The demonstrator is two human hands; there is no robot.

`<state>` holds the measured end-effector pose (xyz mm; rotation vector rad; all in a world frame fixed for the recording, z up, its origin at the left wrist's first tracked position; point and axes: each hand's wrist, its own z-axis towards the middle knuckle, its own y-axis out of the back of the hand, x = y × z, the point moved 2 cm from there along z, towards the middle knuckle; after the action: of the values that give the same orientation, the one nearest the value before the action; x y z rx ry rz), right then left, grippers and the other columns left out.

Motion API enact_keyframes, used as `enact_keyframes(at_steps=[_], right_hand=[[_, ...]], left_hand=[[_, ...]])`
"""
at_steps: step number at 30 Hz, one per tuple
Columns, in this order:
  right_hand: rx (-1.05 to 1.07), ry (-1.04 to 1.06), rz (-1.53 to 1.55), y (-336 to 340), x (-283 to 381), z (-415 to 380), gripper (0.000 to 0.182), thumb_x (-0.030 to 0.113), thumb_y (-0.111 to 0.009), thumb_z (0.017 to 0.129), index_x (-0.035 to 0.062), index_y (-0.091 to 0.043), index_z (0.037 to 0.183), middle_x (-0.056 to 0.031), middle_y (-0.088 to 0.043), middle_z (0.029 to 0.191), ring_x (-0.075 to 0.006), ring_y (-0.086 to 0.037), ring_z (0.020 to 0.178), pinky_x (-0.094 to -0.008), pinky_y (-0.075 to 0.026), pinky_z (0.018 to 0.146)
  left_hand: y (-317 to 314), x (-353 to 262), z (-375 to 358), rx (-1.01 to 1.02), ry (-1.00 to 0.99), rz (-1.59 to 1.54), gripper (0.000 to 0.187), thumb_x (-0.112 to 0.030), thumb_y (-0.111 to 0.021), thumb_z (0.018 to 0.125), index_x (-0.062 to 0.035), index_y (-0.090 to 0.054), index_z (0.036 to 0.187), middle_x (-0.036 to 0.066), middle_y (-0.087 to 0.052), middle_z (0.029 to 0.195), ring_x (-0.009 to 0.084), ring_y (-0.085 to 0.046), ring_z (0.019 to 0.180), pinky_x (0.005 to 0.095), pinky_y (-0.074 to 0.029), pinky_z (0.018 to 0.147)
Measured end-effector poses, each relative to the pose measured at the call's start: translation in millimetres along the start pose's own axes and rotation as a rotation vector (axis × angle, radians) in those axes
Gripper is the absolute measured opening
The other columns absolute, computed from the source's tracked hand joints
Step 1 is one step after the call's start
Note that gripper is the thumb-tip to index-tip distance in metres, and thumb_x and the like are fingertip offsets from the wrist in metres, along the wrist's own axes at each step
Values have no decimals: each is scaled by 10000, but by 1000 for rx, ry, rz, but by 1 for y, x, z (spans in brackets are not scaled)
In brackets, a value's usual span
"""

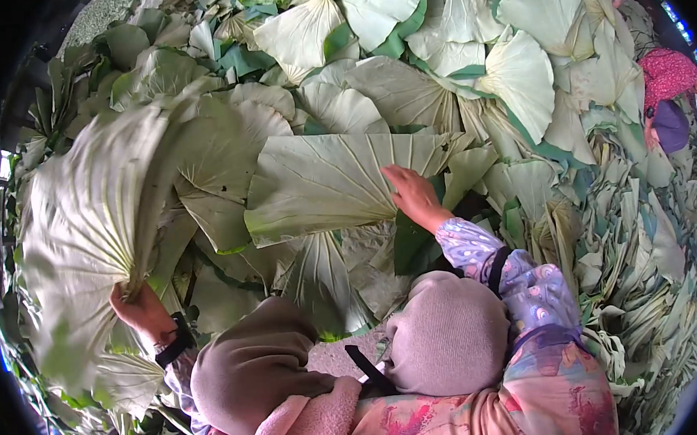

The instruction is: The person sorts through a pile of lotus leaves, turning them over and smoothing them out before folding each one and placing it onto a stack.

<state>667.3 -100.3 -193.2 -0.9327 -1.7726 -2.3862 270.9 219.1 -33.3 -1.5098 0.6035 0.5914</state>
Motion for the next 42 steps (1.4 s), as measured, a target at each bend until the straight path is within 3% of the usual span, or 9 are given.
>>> enact_keyframes(at_steps=[5,11,14,17,21,26,31,34,42], right_hand=[[255,-21,-160,-35,4,-34,626,144,-689,645,99,-444,1220,-106,-326,1340,-330,-253,1262,-445,-289,994],[-59,37,-146,-41,-33,-2,316,169,-612,751,75,-550,1046,-122,-570,1048,-296,-501,1054,-378,-412,844],[-104,-533,211,23,-27,38,185,157,-557,811,39,-562,954,-106,-611,814,-217,-593,823,-314,-437,693],[-535,-422,820,63,-65,65,193,150,-518,859,-16,-552,952,-33,-601,796,-80,-529,742,-239,-417,648],[-776,-336,1243,114,-81,69,255,138,-522,859,-52,-535,1029,-74,-573,954,-118,-516,886,-240,-401,789],[-843,-217,797,173,15,81,215,122,-496,867,-35,-538,1008,-53,-583,912,-103,-509,823,-243,-403,758],[-463,135,654,131,161,108,106,124,-556,818,21,-535,832,-61,-564,655,-108,-499,523,-274,-409,490],[-80,494,457,53,203,98,334,329,-600,790,36,-580,948,-108,-587,947,-281,-547,800,-364,-455,720],[131,681,502,20,203,87,356,270,-581,810,64,-571,1101,-65,-558,1130,-242,-501,949,-348,-423,853]], left_hand=[[30,1,13,29,38,-34,151,-105,-508,805,24,-530,881,136,-574,905,235,-544,879,356,-422,866],[22,7,-1,29,40,96,140,-108,-513,811,21,-545,855,134,-577,886,234,-549,838,352,-428,827],[9,-2,-7,95,79,98,136,-100,-536,799,19,-552,864,121,-577,890,221,-544,853,355,-426,829],[1,-3,-10,128,66,76,155,-86,-569,784,16,-559,901,97,-569,928,186,-533,880,352,-423,840],[-12,0,-24,89,67,202,141,-43,-573,772,-15,-571,910,94,-565,969,177,-533,893,338,-435,822],[-29,27,-47,680,-600,1732,406,120,-492,626,-67,-594,973,133,-574,848,232,-517,825,321,-460,687],[-48,96,-73,949,-276,1435,456,136,-481,572,-22,-597,984,166,-589,826,248,-561,781,312,-438,690],[-69,122,-95,447,796,270,345,-247,-507,886,19,-498,1107,101,-551,1079,195,-526,967,330,-421,839],[-46,130,-86,376,743,418,271,-169,-576,808,-20,-479,1013,57,-532,881,156,-535,811,304,-450,733]])
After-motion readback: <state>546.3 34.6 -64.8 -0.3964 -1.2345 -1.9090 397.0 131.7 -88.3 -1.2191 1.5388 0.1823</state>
